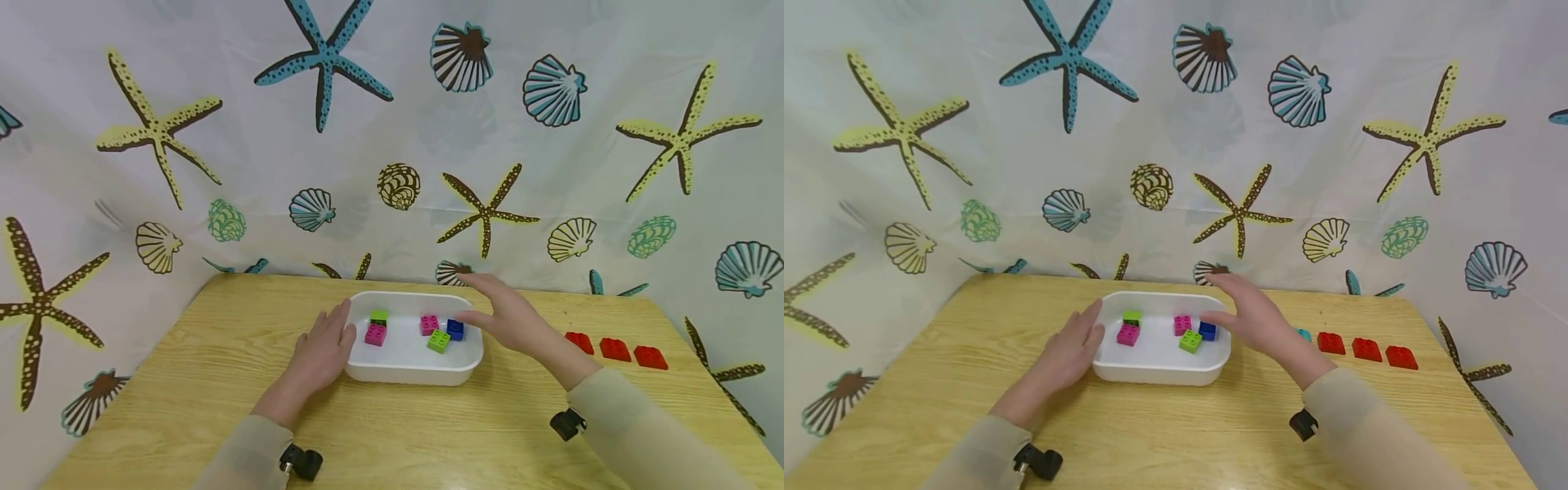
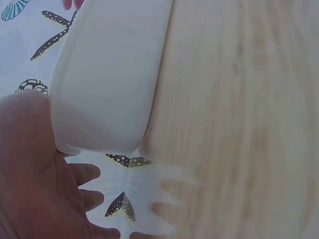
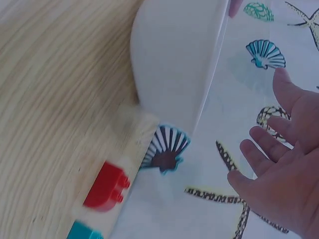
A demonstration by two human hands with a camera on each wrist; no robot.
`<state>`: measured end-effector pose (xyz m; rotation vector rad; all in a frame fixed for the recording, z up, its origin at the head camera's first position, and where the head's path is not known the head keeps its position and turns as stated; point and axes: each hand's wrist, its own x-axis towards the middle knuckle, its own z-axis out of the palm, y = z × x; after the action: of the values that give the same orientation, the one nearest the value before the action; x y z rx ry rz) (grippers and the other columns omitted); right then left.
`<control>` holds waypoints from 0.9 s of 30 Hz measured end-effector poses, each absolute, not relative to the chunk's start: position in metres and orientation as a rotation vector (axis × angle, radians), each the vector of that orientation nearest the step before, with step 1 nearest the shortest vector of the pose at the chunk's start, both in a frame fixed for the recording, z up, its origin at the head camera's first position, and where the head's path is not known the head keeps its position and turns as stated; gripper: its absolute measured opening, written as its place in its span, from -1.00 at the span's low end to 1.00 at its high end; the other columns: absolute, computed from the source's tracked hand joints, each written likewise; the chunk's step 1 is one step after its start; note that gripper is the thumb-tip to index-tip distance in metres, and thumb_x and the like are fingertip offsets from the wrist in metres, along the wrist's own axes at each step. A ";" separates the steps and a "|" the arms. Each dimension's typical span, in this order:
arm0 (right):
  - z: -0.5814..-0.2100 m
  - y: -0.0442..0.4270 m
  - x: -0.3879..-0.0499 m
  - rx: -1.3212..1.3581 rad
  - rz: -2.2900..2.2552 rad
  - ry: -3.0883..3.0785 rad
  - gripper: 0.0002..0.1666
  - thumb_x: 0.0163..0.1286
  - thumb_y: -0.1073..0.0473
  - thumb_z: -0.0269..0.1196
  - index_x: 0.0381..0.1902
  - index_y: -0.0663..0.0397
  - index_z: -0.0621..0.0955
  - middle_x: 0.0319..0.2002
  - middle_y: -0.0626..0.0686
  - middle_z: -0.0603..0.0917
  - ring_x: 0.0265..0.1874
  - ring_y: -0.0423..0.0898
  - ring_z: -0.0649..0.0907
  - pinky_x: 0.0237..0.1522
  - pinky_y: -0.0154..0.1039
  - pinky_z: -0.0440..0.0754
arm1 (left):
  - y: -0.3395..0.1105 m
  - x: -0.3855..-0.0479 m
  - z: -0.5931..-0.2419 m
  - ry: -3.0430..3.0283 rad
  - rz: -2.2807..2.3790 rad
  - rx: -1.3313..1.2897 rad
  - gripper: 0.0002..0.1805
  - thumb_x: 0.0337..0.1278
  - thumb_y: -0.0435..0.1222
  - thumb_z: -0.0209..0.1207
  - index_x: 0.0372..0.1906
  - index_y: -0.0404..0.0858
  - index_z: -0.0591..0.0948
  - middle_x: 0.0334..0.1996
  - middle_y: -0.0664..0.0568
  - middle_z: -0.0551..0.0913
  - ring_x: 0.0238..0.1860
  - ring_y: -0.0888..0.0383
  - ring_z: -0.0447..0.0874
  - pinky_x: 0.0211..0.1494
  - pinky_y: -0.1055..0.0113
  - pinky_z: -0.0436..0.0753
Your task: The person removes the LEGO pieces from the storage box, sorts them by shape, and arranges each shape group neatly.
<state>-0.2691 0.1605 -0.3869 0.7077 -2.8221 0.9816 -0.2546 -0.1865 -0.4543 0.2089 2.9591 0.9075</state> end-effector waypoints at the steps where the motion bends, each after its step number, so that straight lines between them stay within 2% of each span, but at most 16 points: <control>1: -0.387 0.155 -0.269 0.722 0.986 -2.821 -0.12 0.57 0.01 0.45 0.72 0.01 0.38 0.66 0.24 0.37 0.67 0.34 0.29 0.60 0.40 0.26 | -0.187 -0.255 -0.455 2.959 0.904 0.205 -0.26 0.82 0.00 -0.33 0.84 -0.18 -0.08 0.79 -0.22 0.01 0.78 -0.34 -0.23 0.64 -0.55 -0.17; 4: -0.388 0.139 -0.270 0.760 0.996 -2.828 -0.13 0.58 -0.01 0.44 0.71 0.00 0.40 0.67 0.21 0.37 0.68 0.31 0.28 0.62 0.37 0.24 | -0.187 -0.255 -0.455 2.959 0.903 0.196 -0.26 0.83 0.00 -0.32 0.84 -0.18 -0.07 0.79 -0.22 0.01 0.78 -0.33 -0.24 0.65 -0.55 -0.18; 17: -0.406 0.073 -0.283 0.844 1.050 -2.913 -0.23 0.61 -0.06 0.40 0.67 -0.07 0.48 0.59 0.11 0.50 0.55 0.15 0.51 0.55 0.15 0.47 | -0.188 -0.256 -0.456 2.958 0.904 0.211 -0.24 0.82 0.04 -0.36 0.85 -0.17 -0.08 0.80 -0.20 0.00 0.78 -0.34 -0.23 0.64 -0.55 -0.17; 25: -0.429 0.051 -0.302 0.959 1.013 -2.888 -0.20 0.63 -0.18 0.35 0.68 -0.03 0.47 0.59 0.12 0.50 0.54 0.13 0.53 0.58 0.11 0.43 | -0.187 -0.256 -0.454 2.966 0.890 0.207 -0.26 0.83 0.01 -0.34 0.84 -0.18 -0.07 0.79 -0.22 0.03 0.77 -0.35 -0.21 0.63 -0.58 -0.16; 27: -0.428 0.046 -0.300 0.955 1.027 -2.897 -0.23 0.64 -0.11 0.36 0.66 0.04 0.48 0.60 0.15 0.50 0.55 0.16 0.51 0.60 0.13 0.40 | -0.187 -0.256 -0.454 2.968 0.892 0.212 -0.26 0.83 0.01 -0.34 0.84 -0.18 -0.06 0.79 -0.22 0.04 0.77 -0.36 -0.20 0.63 -0.58 -0.15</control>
<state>-0.2996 0.0463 -0.4281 0.9547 -2.8967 1.0266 -0.2555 -0.1872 -0.4543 0.2116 2.9681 0.8918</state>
